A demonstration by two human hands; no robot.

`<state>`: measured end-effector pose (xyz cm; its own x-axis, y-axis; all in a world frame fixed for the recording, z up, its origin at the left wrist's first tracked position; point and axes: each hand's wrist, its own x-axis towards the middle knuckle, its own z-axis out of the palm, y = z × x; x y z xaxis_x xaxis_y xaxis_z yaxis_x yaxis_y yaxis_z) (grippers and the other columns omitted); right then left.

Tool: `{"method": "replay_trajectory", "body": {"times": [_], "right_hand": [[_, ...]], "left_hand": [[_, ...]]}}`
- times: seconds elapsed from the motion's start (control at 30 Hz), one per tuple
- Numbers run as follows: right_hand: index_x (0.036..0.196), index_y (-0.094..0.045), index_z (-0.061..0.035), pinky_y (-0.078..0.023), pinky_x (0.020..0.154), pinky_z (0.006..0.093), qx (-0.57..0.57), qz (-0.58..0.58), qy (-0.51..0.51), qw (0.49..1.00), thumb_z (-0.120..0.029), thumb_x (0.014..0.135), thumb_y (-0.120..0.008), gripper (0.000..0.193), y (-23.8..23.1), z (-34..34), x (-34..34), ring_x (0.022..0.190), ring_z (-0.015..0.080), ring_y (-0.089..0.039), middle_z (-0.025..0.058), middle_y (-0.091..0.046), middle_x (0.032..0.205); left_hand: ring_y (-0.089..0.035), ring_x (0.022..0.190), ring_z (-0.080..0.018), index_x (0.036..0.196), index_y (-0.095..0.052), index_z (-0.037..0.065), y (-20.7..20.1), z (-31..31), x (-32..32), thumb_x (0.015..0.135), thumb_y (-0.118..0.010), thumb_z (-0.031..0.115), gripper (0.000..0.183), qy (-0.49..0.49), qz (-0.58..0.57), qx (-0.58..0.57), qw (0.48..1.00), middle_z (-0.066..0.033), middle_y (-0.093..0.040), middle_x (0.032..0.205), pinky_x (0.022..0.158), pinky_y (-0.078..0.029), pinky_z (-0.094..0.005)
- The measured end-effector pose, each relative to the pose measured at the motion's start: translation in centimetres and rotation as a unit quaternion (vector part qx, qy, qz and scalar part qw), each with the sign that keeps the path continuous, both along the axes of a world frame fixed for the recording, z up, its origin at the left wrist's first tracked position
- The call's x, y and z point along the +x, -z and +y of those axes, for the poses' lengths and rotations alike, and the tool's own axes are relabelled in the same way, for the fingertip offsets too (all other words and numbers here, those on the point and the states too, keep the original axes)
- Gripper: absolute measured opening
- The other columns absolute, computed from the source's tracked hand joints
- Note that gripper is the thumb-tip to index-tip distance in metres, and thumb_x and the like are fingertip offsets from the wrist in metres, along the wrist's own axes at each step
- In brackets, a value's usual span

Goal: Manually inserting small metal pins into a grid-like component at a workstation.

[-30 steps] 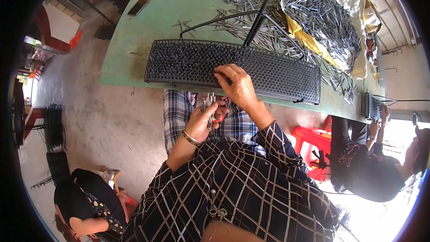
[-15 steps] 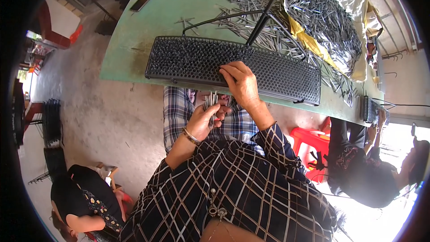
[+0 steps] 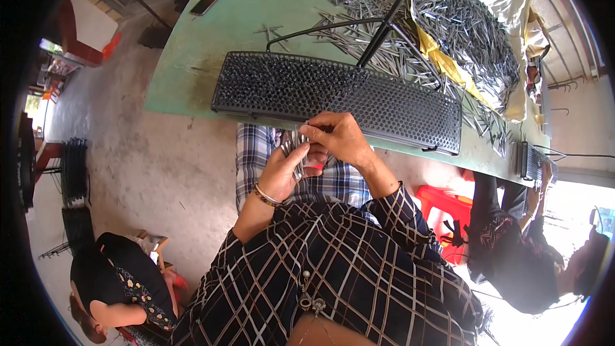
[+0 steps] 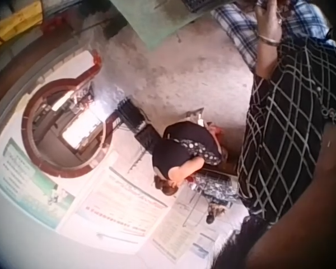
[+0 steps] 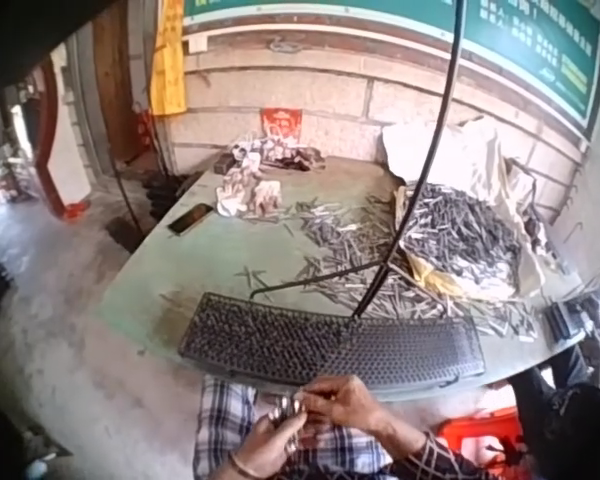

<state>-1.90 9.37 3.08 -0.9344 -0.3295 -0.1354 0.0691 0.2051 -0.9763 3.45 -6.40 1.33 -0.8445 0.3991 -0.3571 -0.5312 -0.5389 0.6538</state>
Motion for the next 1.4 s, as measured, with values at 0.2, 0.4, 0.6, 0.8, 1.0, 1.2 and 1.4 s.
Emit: {"method": "replay_trajectory", "body": {"times": [0.2, 0.4, 0.6, 0.8, 1.0, 1.2, 1.4], "right_hand": [[0.091, -0.066, 0.0046, -0.045, 0.056, 0.0239, -0.017, -0.042, 0.041, 0.998, -0.016, 0.084, -0.066, 0.022, 0.6, -0.5, -0.3, 0.065, 0.0067, -0.054, 0.0059, -0.064, 0.073], [0.103, -0.065, 0.0001, -0.048, 0.065, 0.0233, 0.005, 0.133, 0.136, 0.982, -0.011, 0.084, -0.066, 0.022, -0.2, -2.7, -2.0, 0.073, 0.0089, -0.060, 0.0059, -0.067, 0.083], [0.103, -0.066, -0.0046, -0.049, 0.064, 0.0278, 0.146, 0.350, 0.135, 0.915, -0.008, 0.079, -0.069, 0.024, 1.3, -3.2, -3.1, 0.071, 0.0174, -0.062, 0.0089, -0.066, 0.081], [0.100, -0.067, -0.0051, -0.047, 0.066, 0.0324, 0.169, 0.371, 0.134, 0.903, -0.009, 0.078, -0.069, 0.023, 1.3, -3.2, -3.1, 0.069, 0.0226, -0.060, 0.0085, -0.065, 0.078], [0.095, -0.067, -0.0080, -0.042, 0.070, 0.0341, 0.257, 0.488, 0.076, 0.831, -0.013, 0.073, -0.070, 0.022, 1.9, -3.2, -3.0, 0.080, 0.0219, -0.056, 0.0044, -0.061, 0.093], [0.091, -0.065, -0.0071, -0.040, 0.067, 0.0327, 0.297, 0.522, 0.060, 0.798, -0.015, 0.074, -0.068, 0.019, 1.5, -2.9, -3.1, 0.077, 0.0210, -0.054, 0.0037, -0.059, 0.095], [0.092, -0.065, -0.0056, -0.043, 0.073, 0.0335, 0.216, 0.474, 0.013, 0.854, -0.008, 0.074, -0.066, 0.019, 1.2, -1.8, -2.1, 0.084, 0.0224, -0.056, 0.0062, -0.060, 0.104]], "left_hand": [[-0.061, 0.076, -0.0106, 0.106, -0.061, 0.002, 1.2, -0.5, 0.5, 0.092, -0.054, 0.024, 0.027, -0.053, 0.013, -0.099, 0.994, -0.0060, -0.066, 0.090, 0.055, -0.049, -0.0245], [-0.061, 0.069, -0.0108, 0.103, -0.060, 0.002, 2.6, -1.0, 0.5, 0.092, -0.054, 0.023, 0.025, -0.060, 0.009, -0.083, 0.995, -0.0062, -0.066, 0.084, 0.054, -0.050, -0.0236], [-0.064, 0.089, -0.0192, 0.114, -0.054, 0.001, 1.7, -1.1, 0.2, 0.093, -0.052, 0.018, 0.028, -0.031, -0.055, 0.005, 0.998, -0.0113, -0.064, 0.100, 0.071, -0.056, -0.0337], [-0.062, 0.096, -0.0222, 0.118, -0.051, 0.000, 2.1, -1.4, 0.2, 0.093, -0.051, 0.015, 0.030, -0.027, -0.073, 0.062, 0.995, -0.0135, -0.061, 0.108, 0.078, -0.055, -0.0367], [-0.062, 0.097, -0.0213, 0.117, -0.052, 0.001, 2.0, -1.3, 0.1, 0.094, -0.049, 0.016, 0.028, -0.030, -0.068, 0.064, 0.995, -0.0130, -0.062, 0.107, 0.078, -0.055, -0.0352], [-0.062, 0.097, -0.0203, 0.116, -0.053, 0.002, 2.3, -1.2, 0.1, 0.093, -0.050, 0.016, 0.027, -0.027, -0.067, 0.053, 0.996, -0.0125, -0.062, 0.107, 0.080, -0.053, -0.0341], [-0.061, 0.100, -0.0209, 0.114, -0.053, 0.005, 2.6, -1.8, -0.1, 0.092, -0.051, 0.014, 0.024, -0.043, -0.077, 0.086, 0.992, -0.0107, -0.063, 0.107, 0.083, -0.051, -0.0344]]}}
